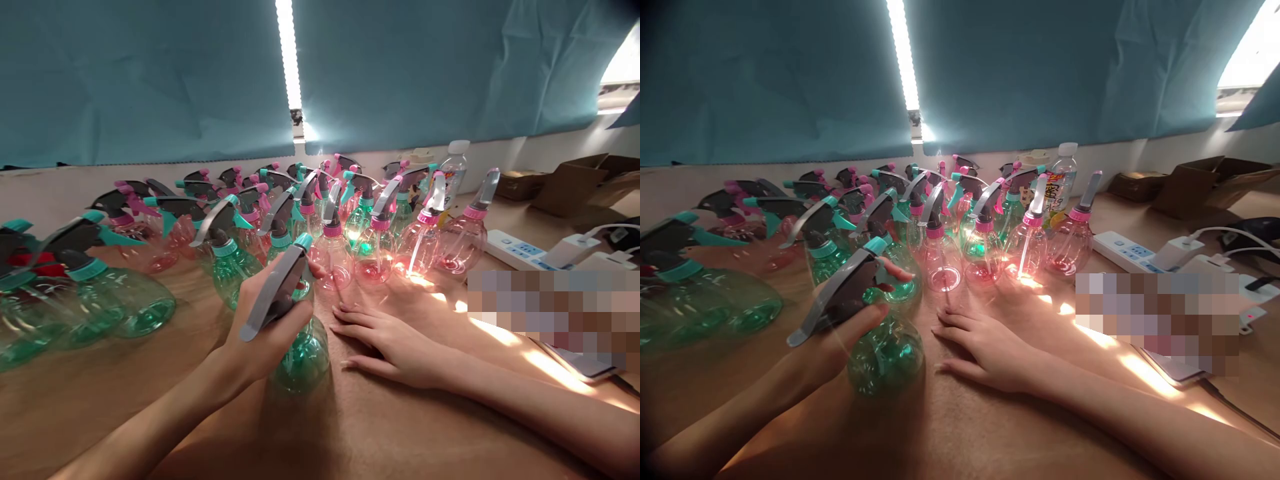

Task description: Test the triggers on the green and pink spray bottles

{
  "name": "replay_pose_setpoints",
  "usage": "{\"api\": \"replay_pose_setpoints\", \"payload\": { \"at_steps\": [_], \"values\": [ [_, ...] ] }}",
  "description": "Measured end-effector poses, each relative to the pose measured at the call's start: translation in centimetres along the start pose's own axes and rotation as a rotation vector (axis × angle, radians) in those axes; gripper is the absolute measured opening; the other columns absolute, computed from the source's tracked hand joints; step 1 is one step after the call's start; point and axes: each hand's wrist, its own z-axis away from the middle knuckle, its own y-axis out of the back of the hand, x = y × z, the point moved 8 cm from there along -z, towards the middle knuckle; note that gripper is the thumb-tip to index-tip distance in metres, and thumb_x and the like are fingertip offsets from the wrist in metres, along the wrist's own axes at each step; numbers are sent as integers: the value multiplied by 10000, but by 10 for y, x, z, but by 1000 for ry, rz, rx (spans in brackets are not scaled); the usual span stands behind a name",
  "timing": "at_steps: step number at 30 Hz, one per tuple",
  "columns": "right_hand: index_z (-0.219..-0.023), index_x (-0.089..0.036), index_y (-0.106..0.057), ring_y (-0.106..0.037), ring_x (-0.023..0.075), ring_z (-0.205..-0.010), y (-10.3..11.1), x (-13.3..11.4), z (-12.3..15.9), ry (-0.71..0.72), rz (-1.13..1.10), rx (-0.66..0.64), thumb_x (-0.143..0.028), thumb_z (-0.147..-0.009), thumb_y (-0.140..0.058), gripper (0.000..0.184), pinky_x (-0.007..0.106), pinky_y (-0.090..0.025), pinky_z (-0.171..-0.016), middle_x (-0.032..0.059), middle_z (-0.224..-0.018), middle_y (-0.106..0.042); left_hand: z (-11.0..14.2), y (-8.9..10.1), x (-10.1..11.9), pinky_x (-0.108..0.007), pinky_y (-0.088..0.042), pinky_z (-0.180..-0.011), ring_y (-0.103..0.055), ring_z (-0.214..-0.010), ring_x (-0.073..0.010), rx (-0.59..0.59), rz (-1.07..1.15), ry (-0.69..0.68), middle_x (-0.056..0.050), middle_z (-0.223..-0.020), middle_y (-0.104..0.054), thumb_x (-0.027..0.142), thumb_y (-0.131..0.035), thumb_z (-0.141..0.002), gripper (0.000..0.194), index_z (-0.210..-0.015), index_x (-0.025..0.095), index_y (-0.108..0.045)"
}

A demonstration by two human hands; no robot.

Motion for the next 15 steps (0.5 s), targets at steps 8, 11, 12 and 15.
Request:
{"api": "replay_pose_setpoints", "payload": {
  "at_steps": [8, 11, 12, 15],
  "values": [
    [-1394, -158, -530, -389, 290, -1400, 1, 1, 1, 9, -36, 34, -484, -954, -535, 547, 488, -350, -1141, 160, -1474, -477, 9, 5, -11, -266, -371, -567, -450, -647, -131, -9, -31, 38, 28, -752, -543, 157, -521, -777, 66, -795, 215, -546],
    [-1395, -162, -528, -385, 283, -1403, 0, 1, 2, 7, -24, 30, -481, -958, -530, 541, 482, -348, -1143, 152, -1478, -474, 9, 4, -16, -266, -436, -600, -513, -670, -139, -23, -4, 63, 13, -775, -590, 192, -546, -795, 46, -811, 208, -586],
    [-1397, -167, -526, -389, 281, -1401, 0, 1, 2, 5, -23, 31, -479, -958, -532, 539, 482, -351, -1142, 149, -1478, -475, 9, 3, -16, -273, -460, -621, -544, -694, -148, -28, 16, 68, 3, -805, -613, 205, -552, -797, 54, -827, 208, -597],
    [-1404, -163, -518, -393, 280, -1399, 1, 0, 2, 11, -14, 35, -472, -958, -534, 543, 480, -361, -1136, 153, -1473, -480, 5, 0, -14, -318, -522, -745, -619, -810, -188, -49, 119, 50, -28, -934, -672, 198, -564, -785, 157, -925, 211, -633]
  ]
}}
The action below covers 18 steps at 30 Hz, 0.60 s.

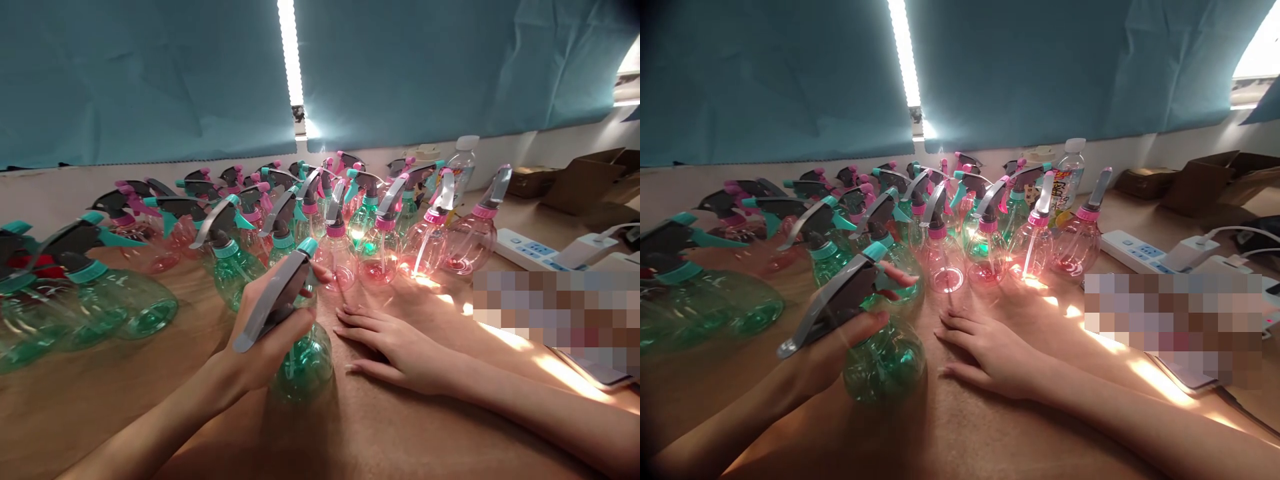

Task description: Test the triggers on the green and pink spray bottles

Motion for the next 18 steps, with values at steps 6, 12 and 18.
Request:
{"api": "replay_pose_setpoints", "payload": {
  "at_steps": [6, 12, 18],
  "values": [
    [-1340, -119, -576, -474, 278, -1343, 5, -1, 0, -9, 73, 62, -407, -977, -512, 467, 454, -417, -1105, 157, -1406, -556, -5, -8, 7, -367, -514, -960, -591, -1177, -261, -68, 95, -74, -71, -1265, -643, 154, -571, -793, 365, -1147, 225, -623],
    [-1317, -135, -599, -491, 306, -1326, 9, 0, 2, -46, 173, 154, -389, -968, -524, 438, 479, -439, -1086, 148, -1406, -556, -4, -5, 7, -330, -580, -751, -660, -1080, -289, -34, 19, -114, -95, -1165, -704, 187, -574, -788, 370, -1148, 224, -647],
    [-1333, -126, -585, -502, 306, -1314, 10, 1, 2, -24, 116, 138, -377, -967, -528, 447, 486, -438, -1088, 167, -1393, -563, -3, -5, 4, -342, -570, -787, -678, -1045, -278, -41, 21, -86, -84, -1086, -730, 201, -574, -813, 341, -1143, 229, -657]
  ]
}}
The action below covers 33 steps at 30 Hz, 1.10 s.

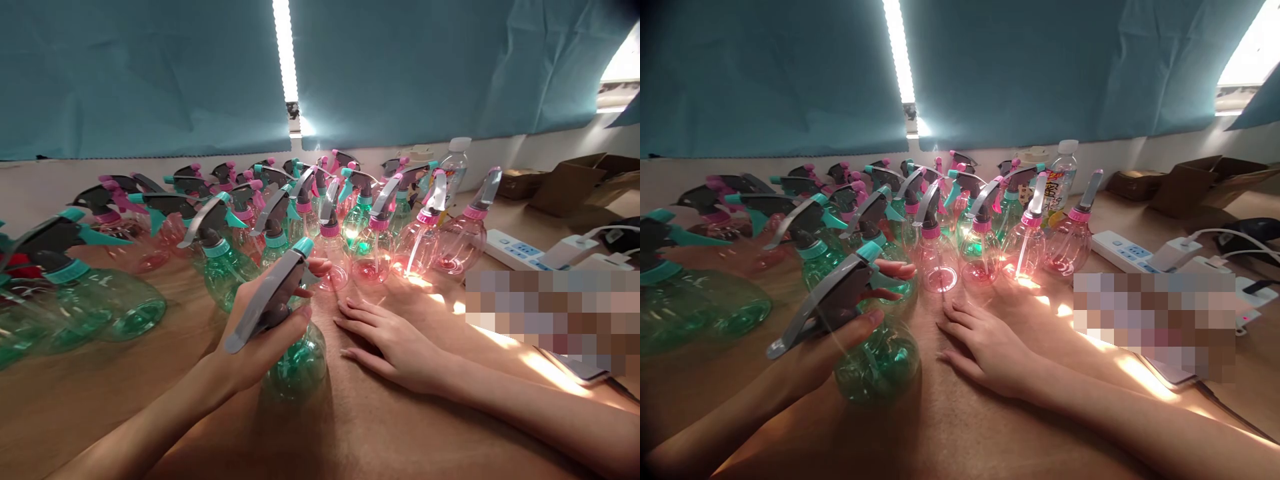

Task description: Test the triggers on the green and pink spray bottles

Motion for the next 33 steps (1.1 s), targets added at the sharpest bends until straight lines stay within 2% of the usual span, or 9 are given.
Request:
{"api": "replay_pose_setpoints", "payload": {
  "at_steps": [6, 10, 13, 17, 22, 27, 33],
  "values": [
    [-1369, -162, -558, -473, 305, -1340, -1, 3, 1, -9, -33, -31, -368, -955, -555, 463, 489, -406, -1113, 150, -1411, -550, 1, -1, -3, -341, -556, -755, -683, -1010, -269, 14, -17, 73, -66, -1020, -746, 231, -565, -831, 348, -1169, 246, -647],
    [-1371, -161, -556, -466, 307, -1345, -1, 4, 1, -19, -43, -39, -376, -960, -541, 464, 500, -403, -1112, 152, -1418, -543, 2, -1, -6, -386, -520, -886, -691, -943, -245, -7, -1, 70, -44, -1044, -744, 207, -581, -821, 360, -1173, 244, -648],
    [-1373, -150, -551, -465, 309, -1345, -2, 4, 1, -15, -41, -55, -392, -966, -525, 474, 516, -399, -1109, 157, -1425, -534, 3, -1, -9, -392, -514, -883, -692, -912, -233, -14, -9, 68, -44, -1098, -733, 233, -565, -848, 358, -1199, 248, -634],
    [-1380, -136, -541, -458, 310, -1350, -2, 5, 1, -15, -37, -59, -403, -964, -529, 494, 517, -395, -1110, 163, -1429, -529, 3, 0, -8, -376, -514, -876, -681, -975, -242, 8, 22, 73, -47, -1131, -725, 212, -581, -833, 374, -1201, 250, -631],
    [-1380, -169, -544, -463, 307, -1347, -2, 4, 2, -10, -51, -40, -394, -958, -543, 478, 528, -401, -1103, 152, -1423, -537, 2, -1, -3, -370, -532, -838, -684, -949, -242, 19, 18, 70, -59, -1177, -708, 199, -585, -802, 373, -1167, 237, -648],
    [-1374, -181, -551, -456, 302, -1353, -3, 4, 2, -18, -42, -35, -406, -964, -535, 468, 512, -405, -1105, 141, -1420, -544, 2, -2, 1, -351, -532, -899, -607, -1164, -266, 4, 63, 58, -65, -1275, -654, 140, -571, -760, 377, -1117, 225, -660],
    [-1370, -126, -549, -452, 305, -1354, -5, 4, 2, -20, -15, -71, -417, -974, -509, 493, 507, -400, -1110, 157, -1427, -533, 2, -2, 3, -344, -539, -869, -622, -1140, -266, 5, 56, 49, -55, -1221, -682, 132, -567, -748, 352, -1065, 239, -675]
  ]
}}
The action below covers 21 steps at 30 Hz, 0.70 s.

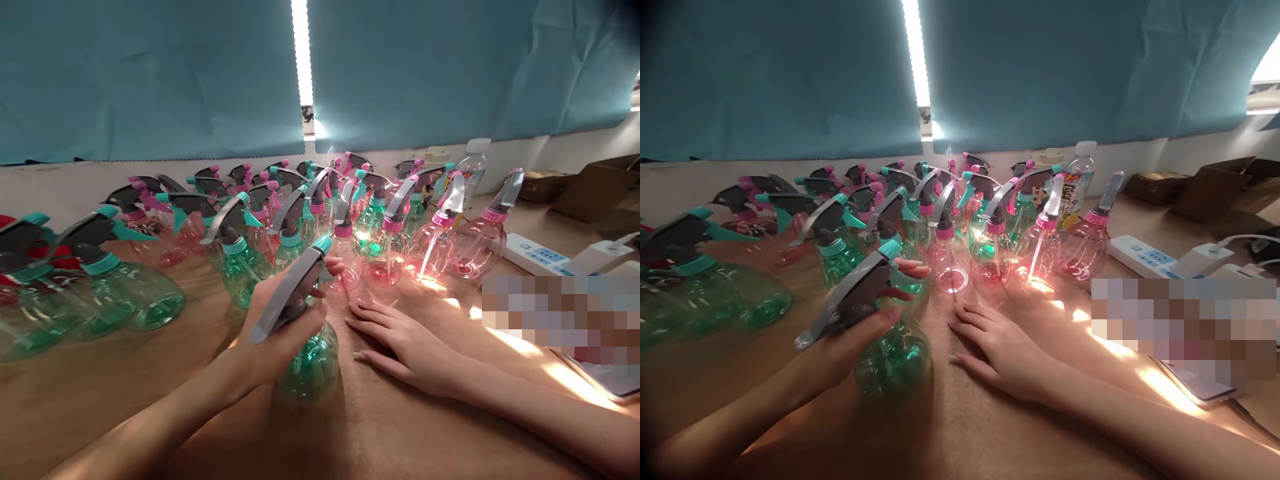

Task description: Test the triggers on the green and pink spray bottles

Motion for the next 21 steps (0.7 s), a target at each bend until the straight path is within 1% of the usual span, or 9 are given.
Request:
{"api": "replay_pose_setpoints", "payload": {
  "at_steps": [4, 6, 8, 10, 13, 15, 17, 21],
  "values": [
    [-1374, -137, -546, -445, 295, -1361, 1, 0, 0, -4, 5, -6, -429, -978, -498, 495, 493, -399, -1115, 147, -1436, -526, 0, 1, 3, -315, -528, -841, -624, -1107, -244, 10, 19, 8, -58, -1197, -682, 132, -558, -752, 323, -1045, 218, -666],
    [-1372, -141, -549, -441, 294, -1364, 1, 0, 0, -6, 6, -5, -427, -980, -495, 489, 490, -394, -1120, 146, -1436, -527, 1, 1, 5, -311, -518, -817, -646, -999, -224, 3, 3, -12, -55, -1107, -703, 142, -551, -767, 277, -1011, 205, -665],
    [-1372, -135, -549, -440, 296, -1365, 1, 0, 0, -3, 4, -4, -420, -981, -494, 487, 495, -393, -1119, 149, -1435, -526, 1, 3, 5, -296, -506, -735, -642, -848, -195, -4, -36, -24, -39, -964, -710, 161, -550, -776, 212, -950, 200, -663],
    [-1370, -126, -550, -446, 302, -1360, 1, -1, 0, 3, -2, 3, -413, -979, -501, 488, 503, -398, -1114, 157, -1430, -530, 2, 5, 3, -273, -467, -620, -608, -736, -171, -3, -77, -22, -16, -834, -678, 182, -550, -785, 166, -911, 205, -655],
    [-1358, -116, -560, -455, 313, -1351, 2, -2, -1, 11, -4, 11, -408, -972, -518, 486, 508, -406, -1106, 170, -1419, -538, 3, 7, -1, -253, -391, -521, -576, -686, -160, 6, -108, -15, -3, -778, -647, 206, -553, -792, 120, -886, 211, -627],
    [-1361, -114, -559, -453, 314, -1353, 2, -2, -1, 15, 5, 6, -407, -975, -513, 487, 505, -402, -1109, 170, -1422, -534, 3, 9, -2, -249, -368, -505, -559, -664, -152, 10, -111, -21, -3, -778, -643, 209, -550, -781, 70, -839, 207, -589],
    [-1367, -112, -552, -443, 313, -1361, 1, -2, -1, 14, 15, 1, -408, -980, -503, 489, 503, -395, -1115, 166, -1431, -526, 3, 8, -1, -250, -378, -523, -550, -655, -146, -6, -104, -33, 4, -762, -620, 195, -538, -768, 39, -804, 204, -554],
    [-1373, -135, -550, -445, 305, -1361, 1, -1, 0, 9, 6, 6, -408, -978, -508, 482, 499, -395, -1117, 153, -1434, -526, 2, 5, 1, -259, -403, -557, -547, -651, -143, -32, -64, -39, 13, -760, -588, 168, -531, -762, 90, -839, 205, -560]
  ]
}}
